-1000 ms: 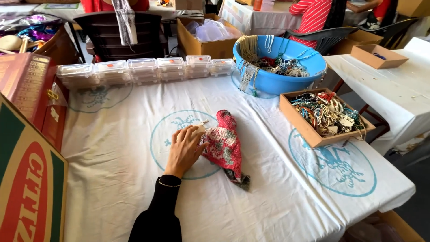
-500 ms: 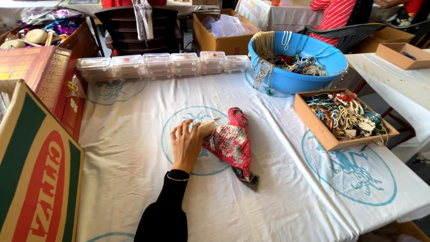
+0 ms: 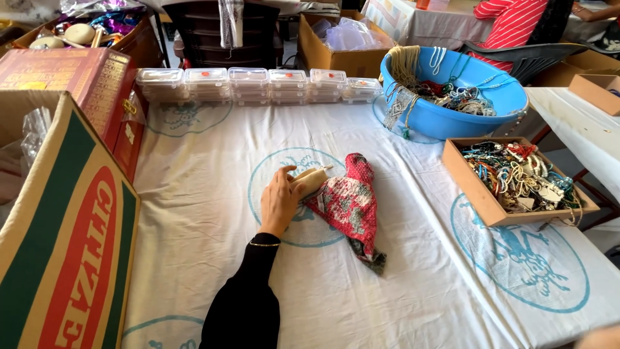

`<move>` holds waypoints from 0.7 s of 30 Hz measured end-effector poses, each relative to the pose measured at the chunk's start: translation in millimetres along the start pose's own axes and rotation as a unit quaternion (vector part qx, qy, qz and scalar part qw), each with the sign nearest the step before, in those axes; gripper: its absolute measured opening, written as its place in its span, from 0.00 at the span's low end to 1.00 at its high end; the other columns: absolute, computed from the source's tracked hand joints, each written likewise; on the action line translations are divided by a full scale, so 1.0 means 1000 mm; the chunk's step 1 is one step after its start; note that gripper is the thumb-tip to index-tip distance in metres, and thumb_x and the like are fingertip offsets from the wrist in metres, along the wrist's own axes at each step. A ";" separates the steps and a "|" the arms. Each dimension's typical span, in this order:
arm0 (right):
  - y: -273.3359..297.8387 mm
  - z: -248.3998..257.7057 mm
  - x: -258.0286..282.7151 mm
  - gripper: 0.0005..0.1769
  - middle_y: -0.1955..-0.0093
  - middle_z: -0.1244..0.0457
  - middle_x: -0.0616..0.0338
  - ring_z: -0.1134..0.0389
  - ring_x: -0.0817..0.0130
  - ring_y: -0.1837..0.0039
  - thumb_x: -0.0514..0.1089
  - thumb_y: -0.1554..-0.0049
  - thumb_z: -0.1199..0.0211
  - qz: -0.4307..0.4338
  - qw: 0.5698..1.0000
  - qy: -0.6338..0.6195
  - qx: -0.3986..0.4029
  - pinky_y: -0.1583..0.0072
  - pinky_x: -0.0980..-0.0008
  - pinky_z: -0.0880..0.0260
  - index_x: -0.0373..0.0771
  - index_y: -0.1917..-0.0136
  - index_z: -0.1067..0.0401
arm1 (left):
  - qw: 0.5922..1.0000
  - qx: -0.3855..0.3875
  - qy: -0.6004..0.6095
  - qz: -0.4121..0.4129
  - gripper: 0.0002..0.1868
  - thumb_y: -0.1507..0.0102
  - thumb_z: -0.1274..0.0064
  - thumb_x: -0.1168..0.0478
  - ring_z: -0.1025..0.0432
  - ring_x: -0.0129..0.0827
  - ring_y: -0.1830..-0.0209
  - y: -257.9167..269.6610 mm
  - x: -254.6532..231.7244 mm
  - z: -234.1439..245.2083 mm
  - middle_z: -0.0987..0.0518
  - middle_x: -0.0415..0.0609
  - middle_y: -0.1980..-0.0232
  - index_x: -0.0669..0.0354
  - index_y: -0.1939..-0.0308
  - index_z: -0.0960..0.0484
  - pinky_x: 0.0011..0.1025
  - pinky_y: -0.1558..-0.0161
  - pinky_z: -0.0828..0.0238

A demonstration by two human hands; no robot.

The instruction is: Sorting, inspecting, and placing small jewelry pieces and beads into containers and bags.

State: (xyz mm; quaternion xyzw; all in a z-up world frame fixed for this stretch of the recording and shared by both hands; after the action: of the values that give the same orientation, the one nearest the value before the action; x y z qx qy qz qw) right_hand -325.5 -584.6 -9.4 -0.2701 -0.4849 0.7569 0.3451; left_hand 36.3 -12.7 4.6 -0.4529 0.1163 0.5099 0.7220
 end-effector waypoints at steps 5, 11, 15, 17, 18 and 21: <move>-0.137 -0.140 0.051 0.07 0.37 0.36 0.52 0.33 0.58 0.31 0.40 0.38 0.32 0.058 0.997 -0.046 0.009 0.32 0.57 0.36 0.45 0.48 0.29 | 0.992 -0.068 0.071 0.079 0.24 0.39 0.41 0.60 0.21 0.39 0.54 -0.004 0.013 0.015 0.18 0.47 0.52 0.55 0.40 0.27 0.38 0.56 0.21; -0.243 -0.353 0.155 0.18 0.37 0.35 0.64 0.34 0.73 0.29 0.31 0.37 0.35 0.202 0.975 0.084 0.029 0.21 0.53 0.57 0.47 0.37 0.27 | 0.972 -0.156 0.015 0.177 0.18 0.37 0.40 0.57 0.23 0.35 0.58 0.005 0.046 0.034 0.18 0.43 0.53 0.53 0.45 0.24 0.40 0.42 0.40; -0.250 -0.436 0.172 0.23 0.45 0.34 0.60 0.34 0.65 0.36 0.33 0.48 0.36 0.088 0.974 -0.016 0.210 0.27 0.50 0.45 0.42 0.38 0.26 | 0.970 -0.178 -0.029 0.166 0.17 0.40 0.41 0.58 0.25 0.32 0.54 0.002 0.058 0.029 0.20 0.39 0.52 0.50 0.47 0.22 0.38 0.43 0.44; -0.244 -0.450 0.167 0.27 0.45 0.33 0.57 0.34 0.61 0.38 0.32 0.52 0.36 0.043 0.958 -0.064 0.276 0.29 0.51 0.43 0.39 0.38 0.25 | 0.969 -0.181 -0.031 0.166 0.18 0.41 0.41 0.59 0.25 0.32 0.53 0.001 0.056 0.032 0.20 0.38 0.52 0.49 0.47 0.21 0.38 0.43 0.44; -0.241 -0.448 0.161 0.24 0.45 0.33 0.58 0.33 0.62 0.38 0.32 0.50 0.36 0.017 0.961 -0.078 0.265 0.28 0.52 0.42 0.41 0.40 0.24 | 0.970 -0.172 -0.034 0.169 0.15 0.39 0.41 0.57 0.26 0.32 0.52 0.000 0.053 0.033 0.20 0.39 0.52 0.48 0.49 0.20 0.39 0.43 0.44; -0.245 -0.437 0.160 0.18 0.45 0.33 0.60 0.33 0.61 0.39 0.33 0.48 0.35 -0.024 0.967 -0.089 0.237 0.30 0.55 0.40 0.42 0.43 0.23 | 0.968 -0.173 -0.049 0.173 0.12 0.37 0.41 0.54 0.28 0.35 0.49 0.000 0.051 0.032 0.21 0.41 0.52 0.48 0.51 0.19 0.41 0.44 0.44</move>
State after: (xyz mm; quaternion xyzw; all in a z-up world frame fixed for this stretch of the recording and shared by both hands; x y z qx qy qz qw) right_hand -35.0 -148.3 36.6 -0.1005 -0.3262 0.8628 0.3728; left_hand 49.6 43.7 -9.8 -0.5187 0.0672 0.6610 0.5380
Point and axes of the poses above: each hand's wrist, its own y-axis away from the middle knuckle, its own z-axis out of the back of the hand, x = y × z, the point moved 5 cm from there along -y, towards the middle knuckle
